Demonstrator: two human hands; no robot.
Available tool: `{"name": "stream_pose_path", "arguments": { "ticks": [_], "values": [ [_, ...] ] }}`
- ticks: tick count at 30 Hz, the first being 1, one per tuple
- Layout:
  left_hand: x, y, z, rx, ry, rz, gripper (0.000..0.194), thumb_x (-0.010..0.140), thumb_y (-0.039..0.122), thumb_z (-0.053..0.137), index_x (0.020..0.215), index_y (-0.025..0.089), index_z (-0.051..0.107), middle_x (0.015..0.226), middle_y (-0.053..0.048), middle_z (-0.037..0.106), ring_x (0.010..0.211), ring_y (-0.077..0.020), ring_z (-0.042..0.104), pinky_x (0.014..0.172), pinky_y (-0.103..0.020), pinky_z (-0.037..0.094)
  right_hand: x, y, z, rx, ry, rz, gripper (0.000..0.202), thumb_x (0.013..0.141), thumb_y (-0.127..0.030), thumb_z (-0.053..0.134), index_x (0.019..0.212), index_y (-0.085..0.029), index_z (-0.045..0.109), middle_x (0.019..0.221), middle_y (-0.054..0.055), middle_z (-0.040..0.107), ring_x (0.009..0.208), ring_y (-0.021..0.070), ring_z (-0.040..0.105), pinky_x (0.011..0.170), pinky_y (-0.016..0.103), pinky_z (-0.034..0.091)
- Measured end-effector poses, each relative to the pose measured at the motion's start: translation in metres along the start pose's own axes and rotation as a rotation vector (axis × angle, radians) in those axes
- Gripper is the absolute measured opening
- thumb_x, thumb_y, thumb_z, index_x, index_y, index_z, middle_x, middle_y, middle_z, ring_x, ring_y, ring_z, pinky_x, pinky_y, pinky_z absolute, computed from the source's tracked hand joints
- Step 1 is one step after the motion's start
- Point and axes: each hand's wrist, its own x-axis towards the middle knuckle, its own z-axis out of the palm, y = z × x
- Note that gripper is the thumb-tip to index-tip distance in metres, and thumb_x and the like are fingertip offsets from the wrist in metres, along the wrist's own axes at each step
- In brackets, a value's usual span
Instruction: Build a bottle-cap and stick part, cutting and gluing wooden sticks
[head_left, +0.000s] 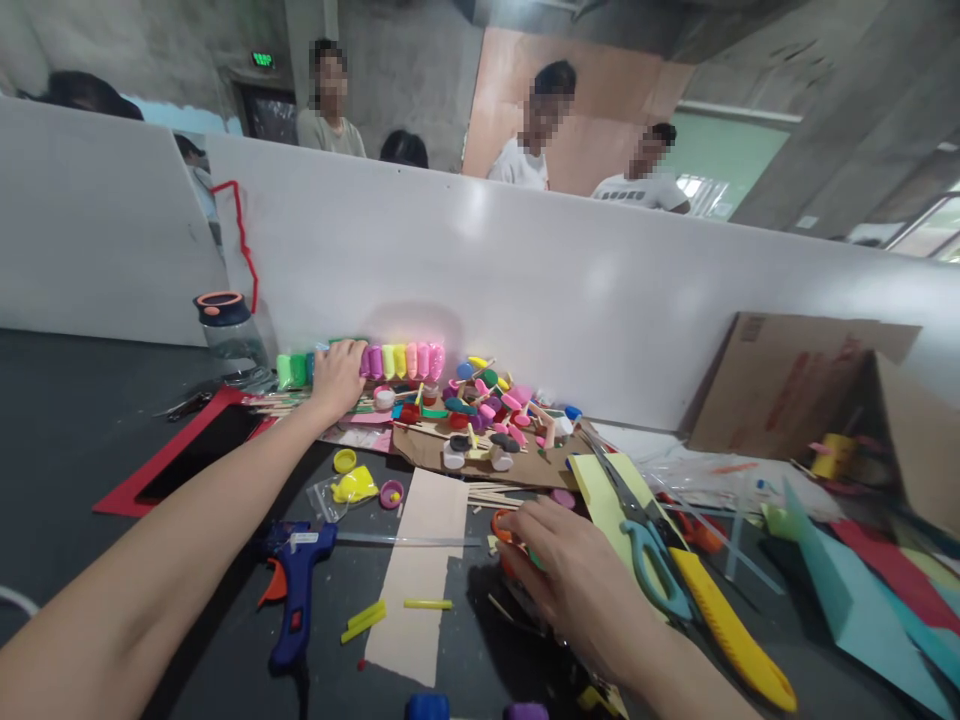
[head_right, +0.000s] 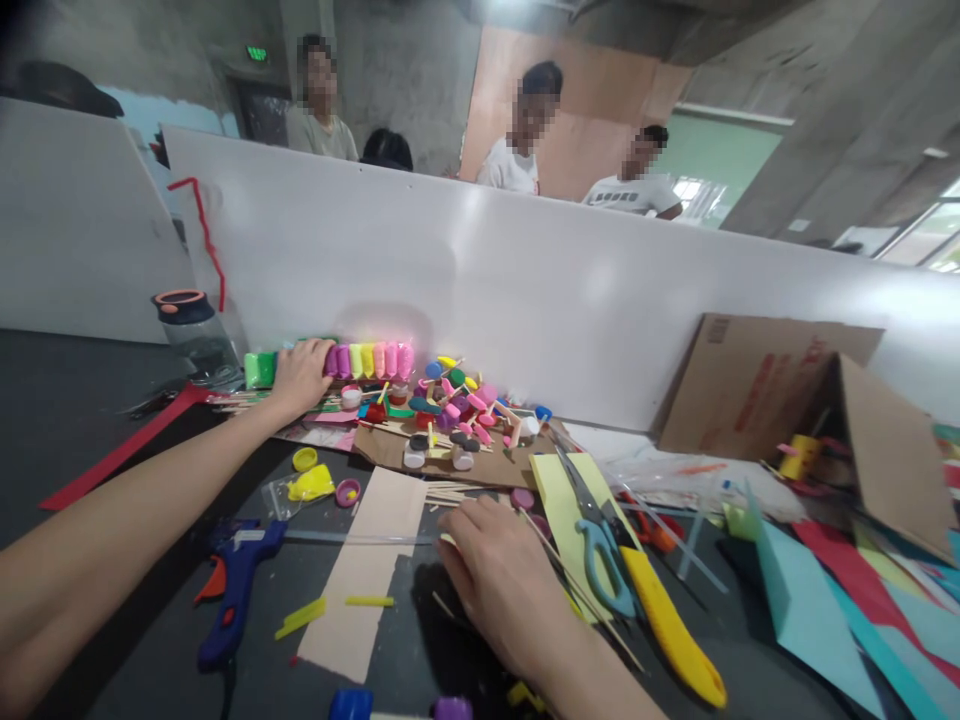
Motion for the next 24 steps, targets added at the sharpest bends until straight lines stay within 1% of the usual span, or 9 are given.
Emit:
{"name": "stream_pose_path", "arguments": {
  "ticks": [3,6,10,13,15,18,21,22,24],
  "values": [
    [-0.001,0.000,-0.001,0.006,0.015,0.019,0.037,0.093,0.034,0.060,0.125,0.017,0.057,0.126,-0.011,0.060,0.106,-0.0245,0.062,0.088,-0.046,0.054,-0.011,-0.003,-0.001,-0.017,0.014,-0.025,0.015,0.096,-0.018,0.047,0.084,-0.020,0.057,0.084,0.006,0.065,0.078,0.0229,0.061,0.070,0.036,0.047],
    [-0.003,-0.003,-0.004,-0.004,0.036,0.055,0.038,0.092,0.035,0.060,0.126,0.017,0.056,0.127,-0.011,0.059,0.107,-0.0248,0.062,0.089,-0.047,0.054,-0.023,-0.006,-0.002,-0.021,0.049,-0.044,0.014,0.095,-0.017,0.047,0.085,-0.020,0.056,0.083,0.006,0.065,0.076,0.0220,0.060,0.068,0.034,0.047],
    [-0.005,-0.004,-0.015,-0.059,0.073,0.143,0.039,0.092,0.035,0.060,0.127,0.018,0.056,0.129,-0.011,0.058,0.110,-0.0256,0.061,0.090,-0.048,0.053,-0.040,-0.009,-0.005,-0.008,0.067,-0.012,0.010,0.093,-0.015,0.050,0.090,-0.021,0.057,0.082,0.005,0.065,0.074,0.0216,0.061,0.065,0.032,0.047],
    [-0.009,0.000,-0.026,-0.116,0.114,0.212,0.038,0.092,0.035,0.060,0.126,0.018,0.056,0.130,-0.011,0.058,0.111,-0.0259,0.060,0.092,-0.049,0.052,-0.050,-0.011,-0.006,0.008,0.073,0.024,0.010,0.094,-0.017,0.050,0.092,-0.021,0.059,0.083,0.005,0.066,0.076,0.0224,0.061,0.065,0.033,0.048],
    [-0.012,0.007,-0.034,-0.155,0.141,0.246,0.037,0.092,0.035,0.060,0.125,0.017,0.057,0.128,-0.011,0.059,0.111,-0.0258,0.060,0.092,-0.049,0.052,-0.054,-0.010,-0.005,0.025,0.078,0.047,0.012,0.095,-0.019,0.049,0.090,-0.021,0.059,0.083,0.005,0.066,0.076,0.0225,0.062,0.065,0.033,0.048],
    [-0.020,0.024,-0.050,-0.207,0.158,0.302,0.033,0.092,0.034,0.060,0.119,0.016,0.059,0.122,-0.010,0.061,0.109,-0.0249,0.061,0.092,-0.048,0.051,-0.059,-0.008,-0.001,0.049,0.087,0.070,0.013,0.096,-0.020,0.048,0.090,-0.021,0.060,0.082,0.005,0.066,0.075,0.0224,0.061,0.063,0.033,0.048],
    [-0.031,0.043,-0.068,-0.247,0.110,0.429,0.019,0.095,0.029,0.053,0.102,0.016,0.065,0.106,-0.008,0.067,0.105,-0.0239,0.060,0.093,-0.046,0.048,-0.064,-0.004,0.002,0.084,0.080,0.105,0.015,0.096,-0.020,0.048,0.093,-0.020,0.062,0.084,0.006,0.067,0.076,0.0225,0.062,0.066,0.034,0.049],
    [-0.035,0.048,-0.074,-0.256,0.085,0.475,0.019,0.095,0.029,0.051,0.096,0.017,0.066,0.099,-0.008,0.068,0.102,-0.0244,0.060,0.094,-0.045,0.046,-0.066,-0.003,0.003,0.096,0.077,0.120,0.015,0.096,-0.020,0.048,0.093,-0.020,0.062,0.084,0.006,0.067,0.077,0.0225,0.062,0.067,0.035,0.050],
    [-0.044,0.058,-0.081,-0.265,0.032,0.546,0.021,0.095,0.028,0.049,0.091,0.018,0.067,0.092,-0.009,0.069,0.098,-0.0252,0.060,0.091,-0.045,0.045,-0.069,0.001,0.004,0.108,0.081,0.146,0.016,0.096,-0.020,0.048,0.093,-0.019,0.063,0.084,0.006,0.067,0.079,0.0227,0.062,0.070,0.036,0.050]
  ]
}}
